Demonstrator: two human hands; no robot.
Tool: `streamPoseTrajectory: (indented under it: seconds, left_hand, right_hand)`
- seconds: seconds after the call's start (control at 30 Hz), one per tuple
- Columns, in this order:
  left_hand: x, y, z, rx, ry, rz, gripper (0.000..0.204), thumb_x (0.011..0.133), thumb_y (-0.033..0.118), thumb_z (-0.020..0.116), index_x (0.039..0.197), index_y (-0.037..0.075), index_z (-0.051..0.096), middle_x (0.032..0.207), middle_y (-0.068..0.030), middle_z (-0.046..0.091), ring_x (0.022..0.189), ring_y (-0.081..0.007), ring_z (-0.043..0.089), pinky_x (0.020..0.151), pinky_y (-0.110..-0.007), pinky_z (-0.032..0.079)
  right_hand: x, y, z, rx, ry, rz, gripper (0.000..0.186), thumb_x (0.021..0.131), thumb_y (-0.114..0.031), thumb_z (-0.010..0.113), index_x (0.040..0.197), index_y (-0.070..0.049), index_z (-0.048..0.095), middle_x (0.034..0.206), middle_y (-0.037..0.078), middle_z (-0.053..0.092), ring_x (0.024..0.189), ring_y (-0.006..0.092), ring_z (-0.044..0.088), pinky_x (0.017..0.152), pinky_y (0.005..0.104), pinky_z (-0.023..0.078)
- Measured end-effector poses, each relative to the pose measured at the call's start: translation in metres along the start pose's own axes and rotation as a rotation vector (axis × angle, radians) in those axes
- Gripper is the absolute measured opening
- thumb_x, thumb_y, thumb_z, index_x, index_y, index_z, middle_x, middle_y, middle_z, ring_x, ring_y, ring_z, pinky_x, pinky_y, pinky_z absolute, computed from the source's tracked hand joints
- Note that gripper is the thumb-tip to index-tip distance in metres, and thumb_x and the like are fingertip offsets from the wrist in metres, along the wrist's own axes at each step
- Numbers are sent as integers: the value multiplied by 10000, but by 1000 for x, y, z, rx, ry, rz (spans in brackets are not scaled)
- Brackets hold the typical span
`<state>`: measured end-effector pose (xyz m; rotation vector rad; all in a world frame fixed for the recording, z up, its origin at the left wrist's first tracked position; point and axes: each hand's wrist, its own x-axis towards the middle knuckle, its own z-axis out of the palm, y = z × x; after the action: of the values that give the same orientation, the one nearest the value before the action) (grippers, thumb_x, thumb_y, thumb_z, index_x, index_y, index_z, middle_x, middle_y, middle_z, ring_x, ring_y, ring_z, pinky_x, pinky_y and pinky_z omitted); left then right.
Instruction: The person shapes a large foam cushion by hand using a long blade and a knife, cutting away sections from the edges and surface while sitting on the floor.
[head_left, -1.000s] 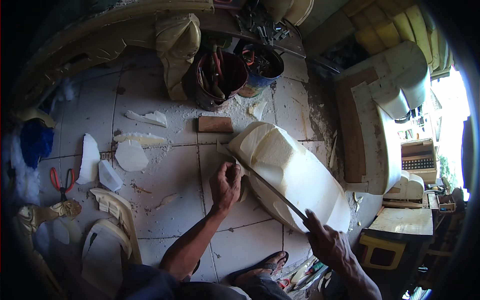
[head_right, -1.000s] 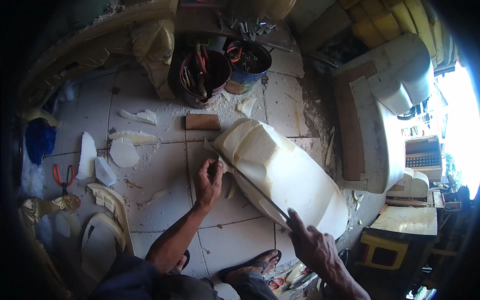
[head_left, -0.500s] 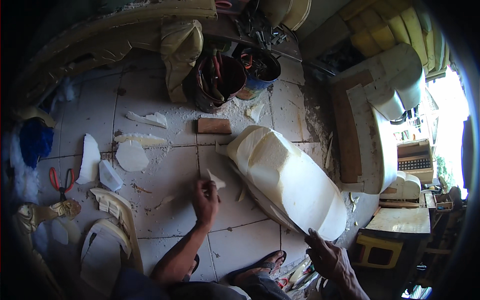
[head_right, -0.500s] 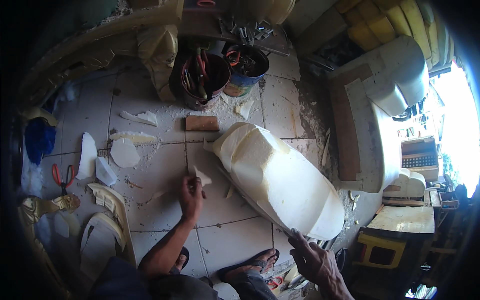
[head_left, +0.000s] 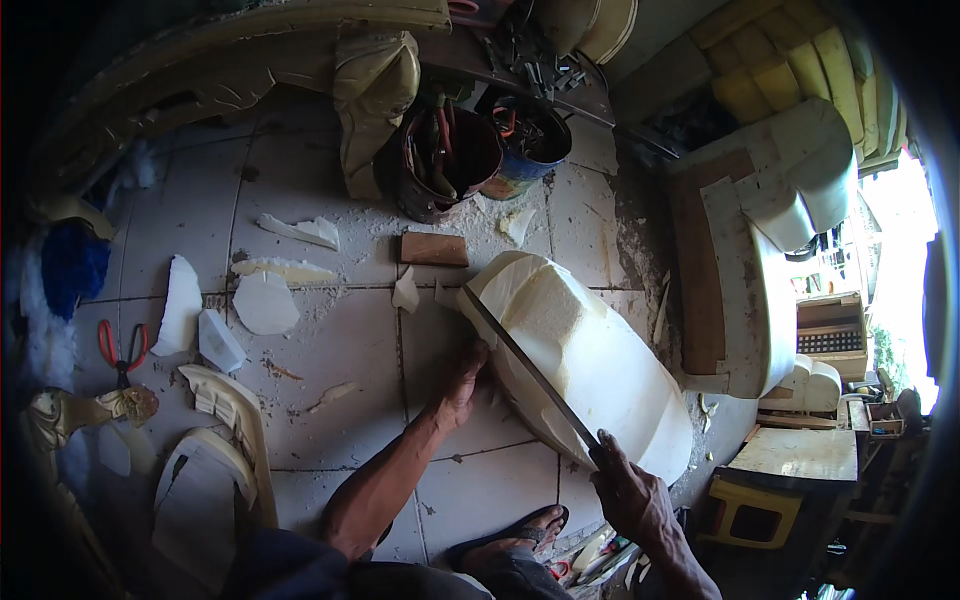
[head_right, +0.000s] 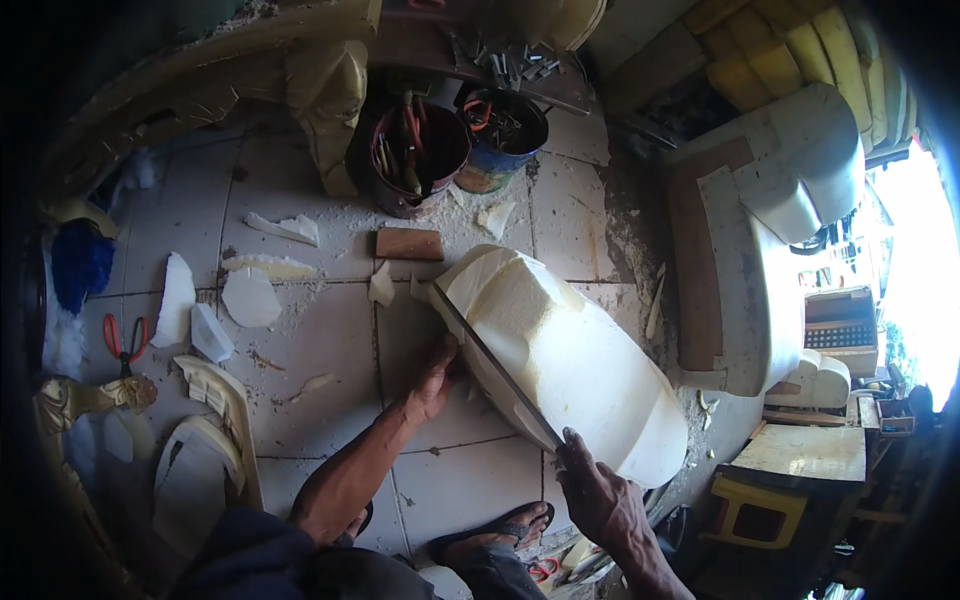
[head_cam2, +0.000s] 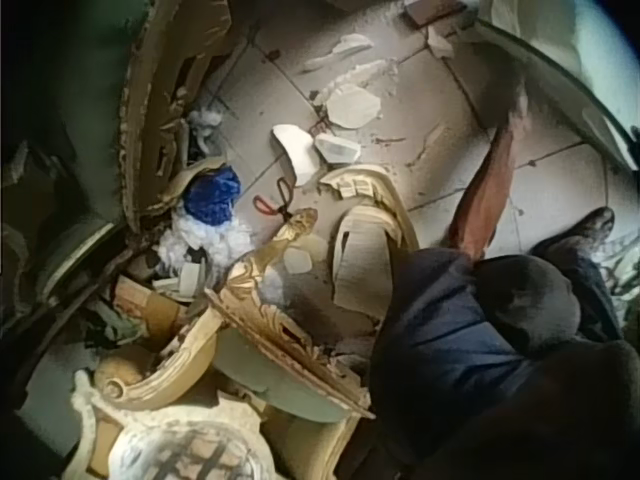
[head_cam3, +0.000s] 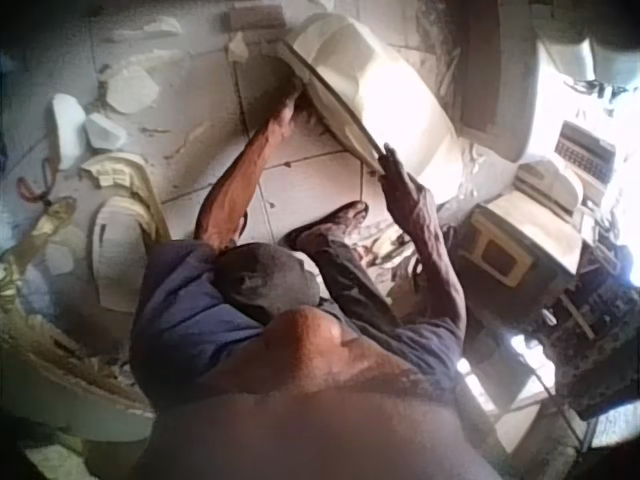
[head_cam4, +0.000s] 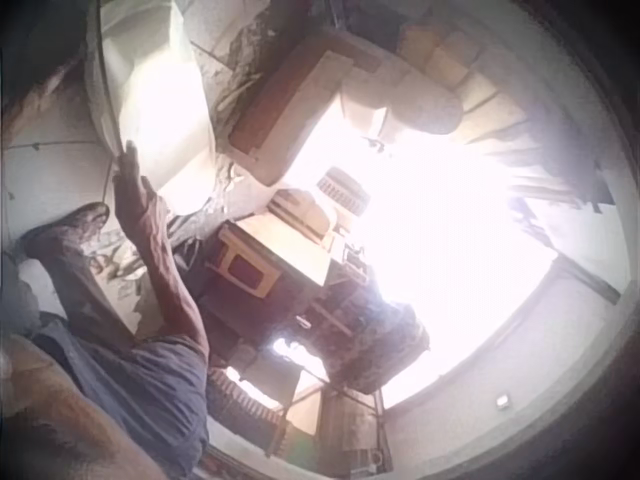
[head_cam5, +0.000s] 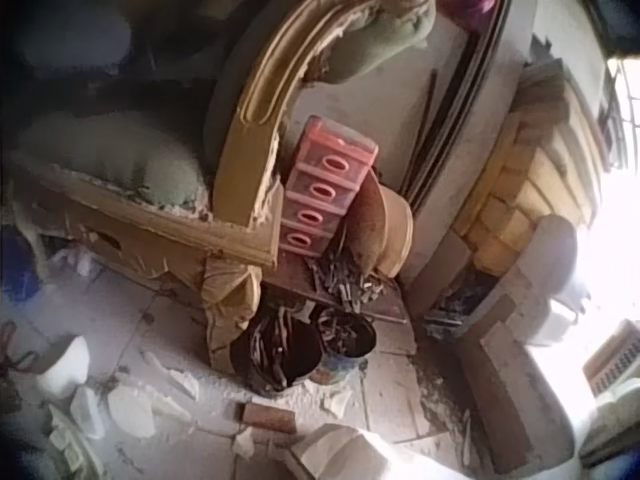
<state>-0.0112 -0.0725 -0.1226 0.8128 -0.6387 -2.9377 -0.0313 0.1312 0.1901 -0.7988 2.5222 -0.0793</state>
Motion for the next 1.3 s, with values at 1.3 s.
streamPoseTrajectory:
  seconds: [1.3]
  left_hand:
    - [17, -25, -24, 118, 59, 159, 394, 993, 120, 611, 1378, 43, 590, 1250, -39, 621, 1118, -158, 572, 1050, -336, 454]
  right_hand:
    - [9, -10, 12, -179, -15, 66, 578, 1004, -250, 613, 1548, -260, 417, 764, 206, 679, 583, 407, 685, 515, 527, 537]
